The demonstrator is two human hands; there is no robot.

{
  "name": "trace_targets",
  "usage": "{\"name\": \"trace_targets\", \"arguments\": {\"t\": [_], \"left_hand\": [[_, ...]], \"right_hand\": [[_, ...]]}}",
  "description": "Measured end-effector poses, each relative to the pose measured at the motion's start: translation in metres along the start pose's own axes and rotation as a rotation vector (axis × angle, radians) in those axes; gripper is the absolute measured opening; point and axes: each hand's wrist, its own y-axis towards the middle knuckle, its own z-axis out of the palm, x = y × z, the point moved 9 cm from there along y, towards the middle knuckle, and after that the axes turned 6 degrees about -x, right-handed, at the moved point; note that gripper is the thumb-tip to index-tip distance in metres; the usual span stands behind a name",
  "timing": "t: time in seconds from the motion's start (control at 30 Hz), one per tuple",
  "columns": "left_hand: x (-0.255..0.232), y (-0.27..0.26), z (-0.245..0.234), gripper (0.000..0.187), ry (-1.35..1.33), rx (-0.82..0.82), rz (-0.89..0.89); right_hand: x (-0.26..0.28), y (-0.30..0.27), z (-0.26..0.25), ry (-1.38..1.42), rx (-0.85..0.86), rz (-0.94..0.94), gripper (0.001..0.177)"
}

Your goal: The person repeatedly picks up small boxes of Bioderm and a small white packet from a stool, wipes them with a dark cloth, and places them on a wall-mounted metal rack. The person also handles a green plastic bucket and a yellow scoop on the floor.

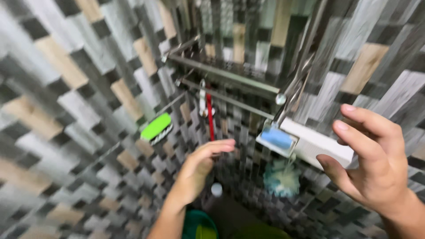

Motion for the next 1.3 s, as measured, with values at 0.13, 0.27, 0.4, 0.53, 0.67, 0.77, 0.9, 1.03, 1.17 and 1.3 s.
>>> {"name": "trace_targets", "arguments": {"t": [0.13, 0.27, 0.4, 0.53, 0.67, 0.77, 0.9, 1.03, 1.17, 1.3], "left_hand": [[0.044, -0.055, 0.03, 0.041, -0.027, -0.007, -0.241], [0.078, -0.115, 0.057, 0.043, -0.089, -0.065, -0.512], [0.084, -0.172, 0.063, 0.039, -0.166, -0.204, -0.539], [0.101, -0.233, 0.055, 0.034, -0.148, -0.393, -0.606], [0.122, -0.301, 0.041, 0.031, -0.084, -0.629, -0.666], [0.132, -0.355, 0.03, 0.031, -0.06, -0.782, -0.706], [0.136, -0.432, 0.016, 0.032, -0.032, -0.996, -0.772], [0.129, -0.504, 0.008, 0.033, -0.035, -1.163, -0.777], [0.116, -0.576, 0.006, 0.031, -0.003, -1.28, -0.774], [0.097, -0.652, 0.009, 0.03, 0.082, -1.363, -0.87]], "right_hand": [[0.006, -0.035, 0.013, 0.168, 0.064, 0.119, 0.06], [0.03, -0.063, 0.034, 0.344, 0.123, 0.129, 0.061], [0.063, -0.086, 0.06, 0.543, 0.181, 0.175, 0.061], [0.098, -0.107, 0.091, 0.714, 0.297, 0.244, 0.055], [0.135, -0.138, 0.129, 0.901, 0.451, 0.327, 0.048], [0.162, -0.166, 0.158, 0.915, 0.58, 0.368, 0.044], [0.216, -0.197, 0.193, 1.063, 0.688, 0.322, 0.039], [0.275, -0.226, 0.22, 1.193, 0.815, 0.283, 0.036], [0.34, -0.262, 0.24, 1.257, 0.927, 0.266, 0.033], [0.408, -0.302, 0.252, 1.315, 1.012, 0.251, 0.029]]}}
